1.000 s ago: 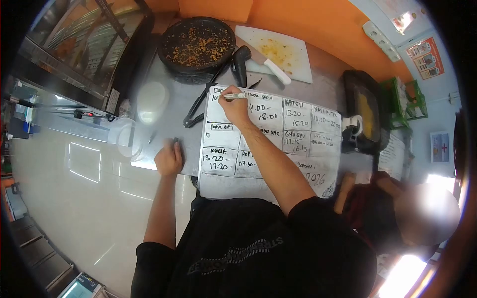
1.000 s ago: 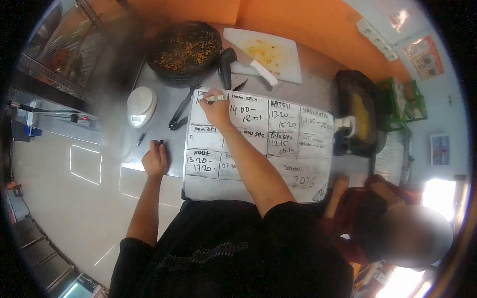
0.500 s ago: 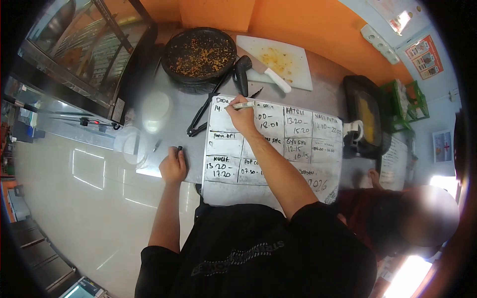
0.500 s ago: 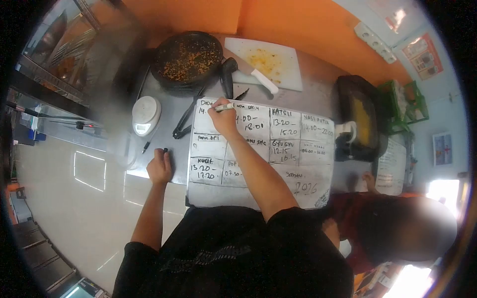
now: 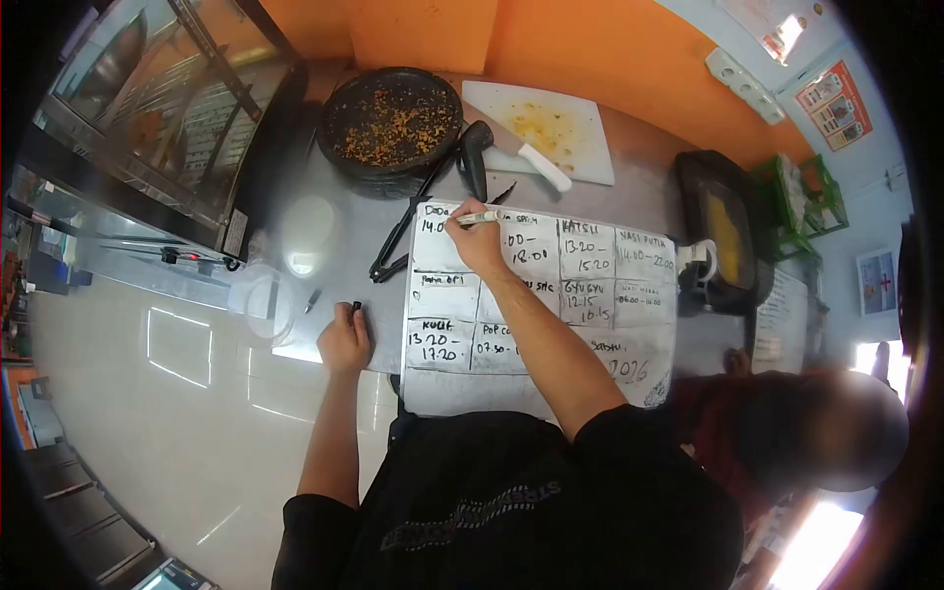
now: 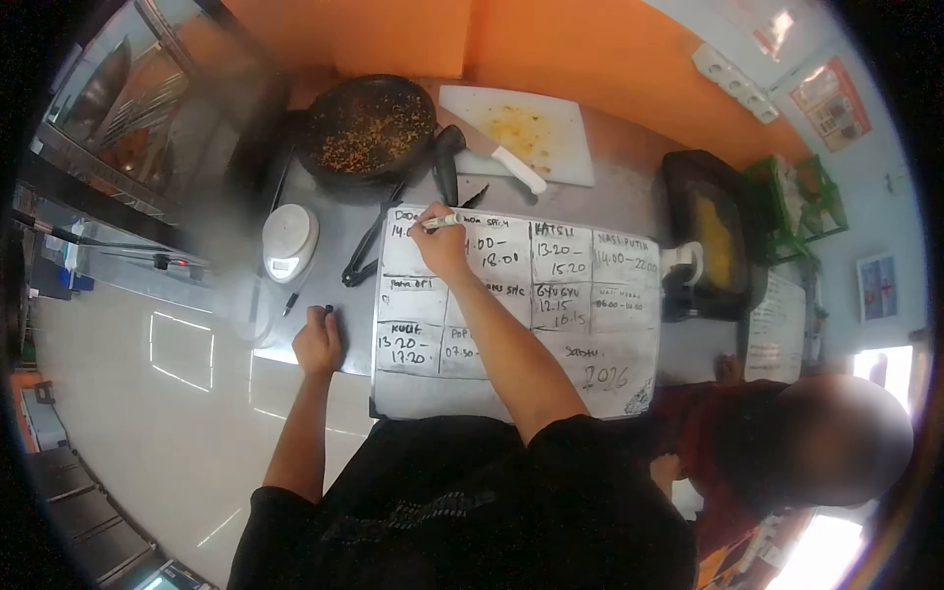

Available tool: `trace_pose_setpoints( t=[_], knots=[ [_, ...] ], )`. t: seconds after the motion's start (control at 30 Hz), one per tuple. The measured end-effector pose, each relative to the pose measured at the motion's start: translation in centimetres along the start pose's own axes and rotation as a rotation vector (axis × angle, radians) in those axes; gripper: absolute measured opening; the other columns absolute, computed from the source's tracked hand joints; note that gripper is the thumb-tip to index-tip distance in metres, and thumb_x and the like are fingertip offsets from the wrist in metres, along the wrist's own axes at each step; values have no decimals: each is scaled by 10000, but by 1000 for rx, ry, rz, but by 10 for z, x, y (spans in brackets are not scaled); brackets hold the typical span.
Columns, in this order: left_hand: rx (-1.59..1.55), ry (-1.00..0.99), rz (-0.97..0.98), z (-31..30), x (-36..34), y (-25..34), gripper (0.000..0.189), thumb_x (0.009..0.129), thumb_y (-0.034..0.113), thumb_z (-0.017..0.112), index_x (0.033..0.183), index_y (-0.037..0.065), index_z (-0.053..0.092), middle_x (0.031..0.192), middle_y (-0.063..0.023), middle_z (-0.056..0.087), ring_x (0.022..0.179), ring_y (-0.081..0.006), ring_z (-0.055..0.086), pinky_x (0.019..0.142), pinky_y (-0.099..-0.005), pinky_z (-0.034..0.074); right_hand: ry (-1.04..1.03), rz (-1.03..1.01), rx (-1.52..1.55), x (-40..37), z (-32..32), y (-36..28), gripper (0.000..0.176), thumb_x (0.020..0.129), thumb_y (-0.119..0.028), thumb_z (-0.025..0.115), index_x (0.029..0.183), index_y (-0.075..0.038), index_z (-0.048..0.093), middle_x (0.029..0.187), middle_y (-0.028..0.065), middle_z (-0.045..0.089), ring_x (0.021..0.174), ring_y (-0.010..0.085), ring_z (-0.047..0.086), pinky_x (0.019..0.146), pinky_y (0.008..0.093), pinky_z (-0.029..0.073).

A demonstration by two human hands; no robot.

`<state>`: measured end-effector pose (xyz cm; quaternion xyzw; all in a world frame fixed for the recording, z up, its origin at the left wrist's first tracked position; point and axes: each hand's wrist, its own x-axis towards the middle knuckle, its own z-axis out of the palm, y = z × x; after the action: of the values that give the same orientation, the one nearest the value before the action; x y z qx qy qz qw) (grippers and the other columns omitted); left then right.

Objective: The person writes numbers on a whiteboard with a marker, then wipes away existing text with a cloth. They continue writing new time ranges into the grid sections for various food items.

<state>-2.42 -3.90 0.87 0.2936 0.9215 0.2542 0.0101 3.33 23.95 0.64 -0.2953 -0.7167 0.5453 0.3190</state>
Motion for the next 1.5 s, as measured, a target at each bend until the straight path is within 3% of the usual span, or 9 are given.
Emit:
trace_pose_setpoints(
  t=[0.43,0.53,0.73,0.83,0.97,1.17,1.3,1.37,1.5],
  knots=[
    [-4,-7,16,-2,0,0,206,961,259,453,986,64,513,737,-171,644,663,-391,624,583,-491,459,39,-77,-189,-2,-8,-12,152,692,-41,693,769,-44,562,742,101,575,677,241,596,602,345,460],
    [10,-17,-11,-2,1,1,214,962,267,450,992,64,512,743,-174,645,668,-393,626,583,-492,459,28,25,-87,-2,-14,-11,151,691,-40,692,770,-47,564,745,102,571,685,238,594,606,346,460],
    [18,-23,0,2,0,-4,230,966,275,442,1015,61,509,741,-182,643,676,-400,626,588,-494,458,178,-171,-284,-7,-21,-7,128,712,-41,686,767,-42,570,703,83,578,649,192,582,590,324,452],
    [10,-7,9,1,0,-2,229,967,273,440,1015,59,508,751,-182,644,680,-399,625,590,-493,458,72,11,-45,-21,-21,-20,116,717,-13,656,804,-46,586,773,82,590,695,175,578,612,311,458],
    [-16,-12,17,-1,-1,-1,227,967,270,443,1015,58,507,764,-180,646,684,-398,625,590,-492,457,32,-88,-66,-29,-5,-11,119,729,-24,671,811,-40,586,767,75,604,679,181,583,602,311,464],
    [-14,-21,-8,-2,0,1,228,966,268,447,1012,54,508,767,-177,647,682,-395,623,588,-492,453,-52,67,-10,-30,-4,-13,120,732,-34,669,817,-41,584,766,86,606,683,190,589,608,317,471],
    [-16,-41,-14,-5,0,3,226,965,268,450,1003,53,509,771,-178,649,683,-397,622,592,-491,455,-7,-4,-65,-29,-2,-6,127,736,-50,676,822,-39,584,740,80,611,669,175,591,596,310,466],
    [-24,-51,-19,-4,0,3,225,964,267,451,999,53,509,769,-178,649,683,-397,623,593,-491,456,-139,-6,-108,-31,-8,-8,129,734,-58,681,813,-37,581,730,83,608,658,172,588,586,310,461],
    [-12,-7,4,-3,0,3,218,964,264,452,993,56,510,751,-177,644,681,-397,622,589,-488,455,-43,9,-27,-30,-8,-7,137,720,-62,685,800,-37,576,732,90,606,656,176,589,583,313,459]
  ],
)
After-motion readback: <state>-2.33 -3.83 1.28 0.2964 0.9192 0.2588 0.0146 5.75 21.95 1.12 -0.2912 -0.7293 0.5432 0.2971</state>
